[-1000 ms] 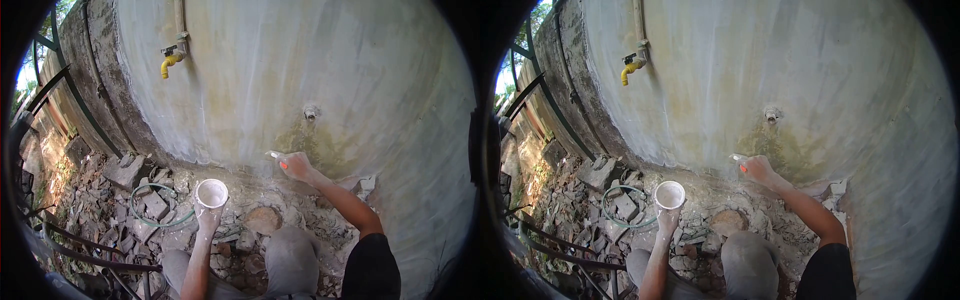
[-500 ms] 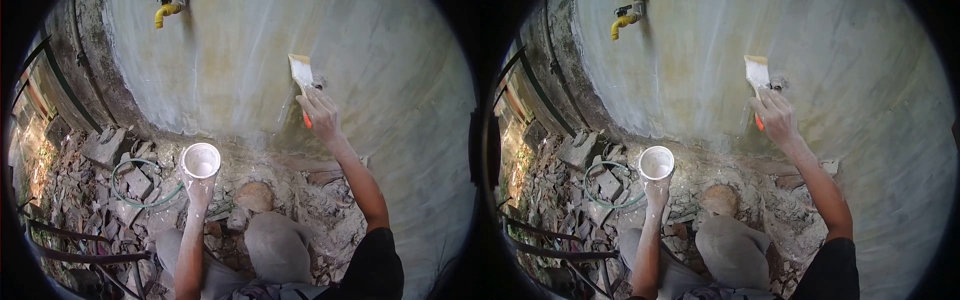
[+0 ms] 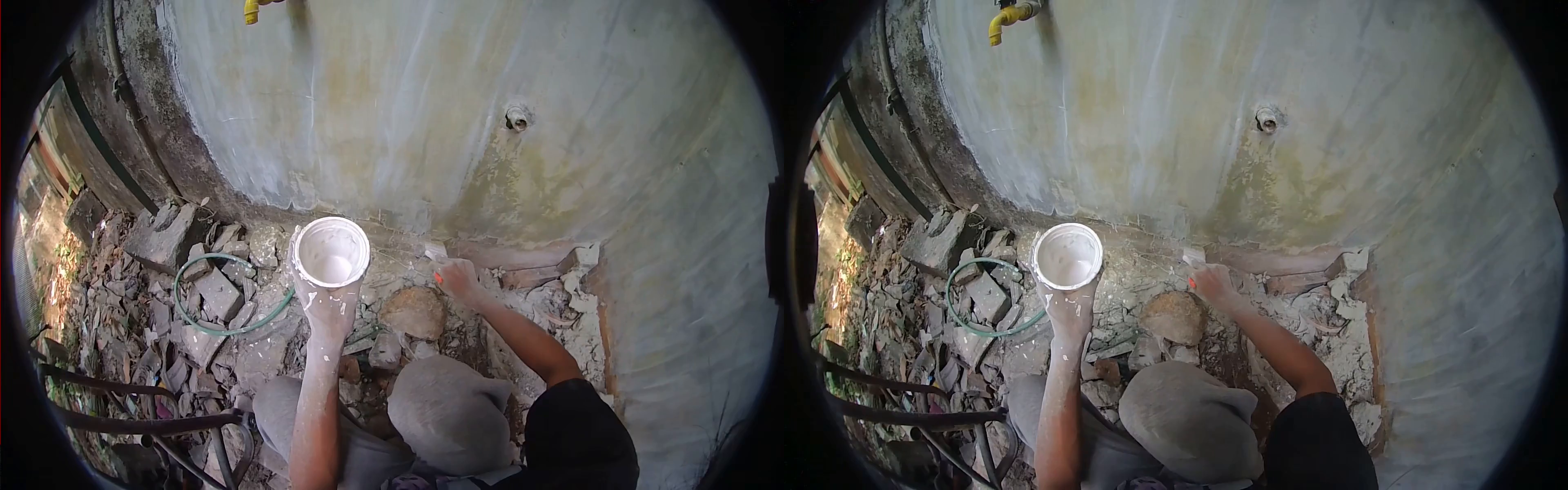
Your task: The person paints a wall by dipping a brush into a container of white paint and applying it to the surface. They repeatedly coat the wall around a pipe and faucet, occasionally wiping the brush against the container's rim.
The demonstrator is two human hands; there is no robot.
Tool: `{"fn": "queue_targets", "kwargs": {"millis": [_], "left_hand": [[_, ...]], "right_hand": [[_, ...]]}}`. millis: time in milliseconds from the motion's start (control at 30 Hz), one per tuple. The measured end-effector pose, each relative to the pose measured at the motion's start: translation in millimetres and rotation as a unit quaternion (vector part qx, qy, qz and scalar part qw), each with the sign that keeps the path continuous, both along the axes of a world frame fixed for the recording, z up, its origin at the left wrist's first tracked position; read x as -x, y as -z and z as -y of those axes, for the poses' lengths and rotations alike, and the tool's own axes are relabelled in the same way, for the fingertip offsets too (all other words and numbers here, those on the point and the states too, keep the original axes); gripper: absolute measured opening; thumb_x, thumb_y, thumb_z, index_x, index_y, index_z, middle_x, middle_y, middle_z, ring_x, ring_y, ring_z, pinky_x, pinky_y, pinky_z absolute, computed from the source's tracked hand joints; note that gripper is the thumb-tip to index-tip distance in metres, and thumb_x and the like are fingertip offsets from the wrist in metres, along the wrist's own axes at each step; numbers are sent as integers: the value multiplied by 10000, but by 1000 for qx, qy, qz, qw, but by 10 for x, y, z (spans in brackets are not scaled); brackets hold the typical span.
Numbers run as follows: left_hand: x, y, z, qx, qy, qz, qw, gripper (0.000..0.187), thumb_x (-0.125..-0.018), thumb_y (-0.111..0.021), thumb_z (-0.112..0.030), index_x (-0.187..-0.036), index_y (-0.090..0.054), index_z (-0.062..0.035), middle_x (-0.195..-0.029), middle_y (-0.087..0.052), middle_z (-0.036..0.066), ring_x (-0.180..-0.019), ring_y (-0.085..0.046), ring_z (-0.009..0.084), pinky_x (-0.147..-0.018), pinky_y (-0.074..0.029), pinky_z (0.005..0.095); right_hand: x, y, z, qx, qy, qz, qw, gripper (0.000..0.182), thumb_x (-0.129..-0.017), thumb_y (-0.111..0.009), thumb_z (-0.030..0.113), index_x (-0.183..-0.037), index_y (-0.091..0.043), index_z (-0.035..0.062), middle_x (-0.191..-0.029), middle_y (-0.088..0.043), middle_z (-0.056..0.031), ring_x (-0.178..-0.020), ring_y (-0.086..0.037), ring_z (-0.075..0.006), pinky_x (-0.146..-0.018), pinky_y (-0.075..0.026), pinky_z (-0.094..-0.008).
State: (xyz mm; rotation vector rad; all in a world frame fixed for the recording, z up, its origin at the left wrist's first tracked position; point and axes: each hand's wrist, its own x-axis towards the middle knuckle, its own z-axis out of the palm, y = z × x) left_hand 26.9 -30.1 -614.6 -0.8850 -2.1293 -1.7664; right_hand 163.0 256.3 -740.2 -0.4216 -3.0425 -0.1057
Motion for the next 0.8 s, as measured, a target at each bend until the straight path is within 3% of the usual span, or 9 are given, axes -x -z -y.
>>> {"fn": "queue_targets", "kwargs": {"millis": [67, 133, 167, 300, 400, 467, 600, 667, 800], "left_hand": [[8, 38, -8, -47, 30, 39, 998, 920, -771, -853, -99, -1496, -310, 62, -1428, -467, 227, -1301, -518, 344, -1098, -423, 435], [78, 302, 39, 56, -11, -20, 998, 931, -767, -855, -107, -1500, -306, 59, -1426, -467, 228, -1295, -522, 347, -1093, -426, 437], [69, 260, 41, 59, -12, -19, 998, 931, -767, -855, -107, -1500, -306, 59, -1426, -467, 228, -1295, -522, 347, -1093, -426, 437], [28, -3, -26, 12, -4, -13, 1000, 928, -767, -854, -116, -1499, -312, 59, -1422, -468, 230, -1292, -523, 349, -1094, -423, 440], [33, -79, -40, -36, 12, -3, 999, 922, -765, -854, -117, -1495, -319, 60, -1418, -469, 230, -1293, -521, 349, -1097, -418, 444], [46, -89, -34, -28, 15, -4, 999, 913, -767, -850, -115, -1491, -321, 59, -1411, -470, 229, -1295, -514, 350, -1106, -403, 449], [69, -41, -93, -56, 25, 1, 998, 902, -774, -847, -115, -1488, -324, 58, -1407, -473, 229, -1299, -508, 348, -1112, -393, 450], [46, -46, -93, -11, -6, -42, 999, 897, -774, -847, -113, -1485, -327, 58, -1411, -468, 228, -1303, -503, 343, -1113, -391, 449], [11, -94, -84, -41, 14, -20, 999, 889, -774, -846, -113, -1482, -335, 54, -1414, -467, 229, -1301, -504, 352, -1109, -394, 457]], "right_hand": [[63, -318, -123, -8, -11, -76, 997, 117, -847, -633, 163, -937, -706, 158, -930, -698, -113, -817, -714, -300, -669, -547, -441], [163, -734, -260, -15, 1, -136, 991, 126, -844, -639, 156, -939, -722, 169, -884, -711, -105, -785, -705, -320, -653, -538, -444], [195, -979, -299, -14, 27, -119, 992, 136, -839, -646, 145, -949, -720, 173, -887, -717, -96, -787, -703, -322, -654, -535, -440], [109, -1932, -175, -70, -69, -334, 937, 138, -799, -689, 63, -912, -688, 141, -944, -732, -77, -781, -696, -320, -679, -543, -420], [8, -2566, 26, -55, -16, -368, 928, 131, -794, -701, 58, -900, -674, 130, -1024, -737, -94, -856, -713, -309, -719, -554, -395], [-3, -2727, 36, -171, -66, -424, 887, 133, -786, -711, 61, -893, -672, 130, -1109, -729, -116, -987, -714, -305, -775, -557, -383], [183, -2368, 32, -261, -81, -452, 849, 154, -771, -691, 52, -899, -657, 130, -1146, -722, -98, -1041, -705, -284, -885, -558, -377], [353, -1833, -65, -247, -71, -405, 878, 112, -801, -698, 87, -902, -661, 121, -1189, -709, -148, -1133, -679, -300, -952, -537, -395], [492, -479, -43, -220, -67, -313, 921, 27, -843, -639, 118, -862, -627, 103, -1221, -685, -177, -1122, -681, -294, -975, -534, -395]]}}
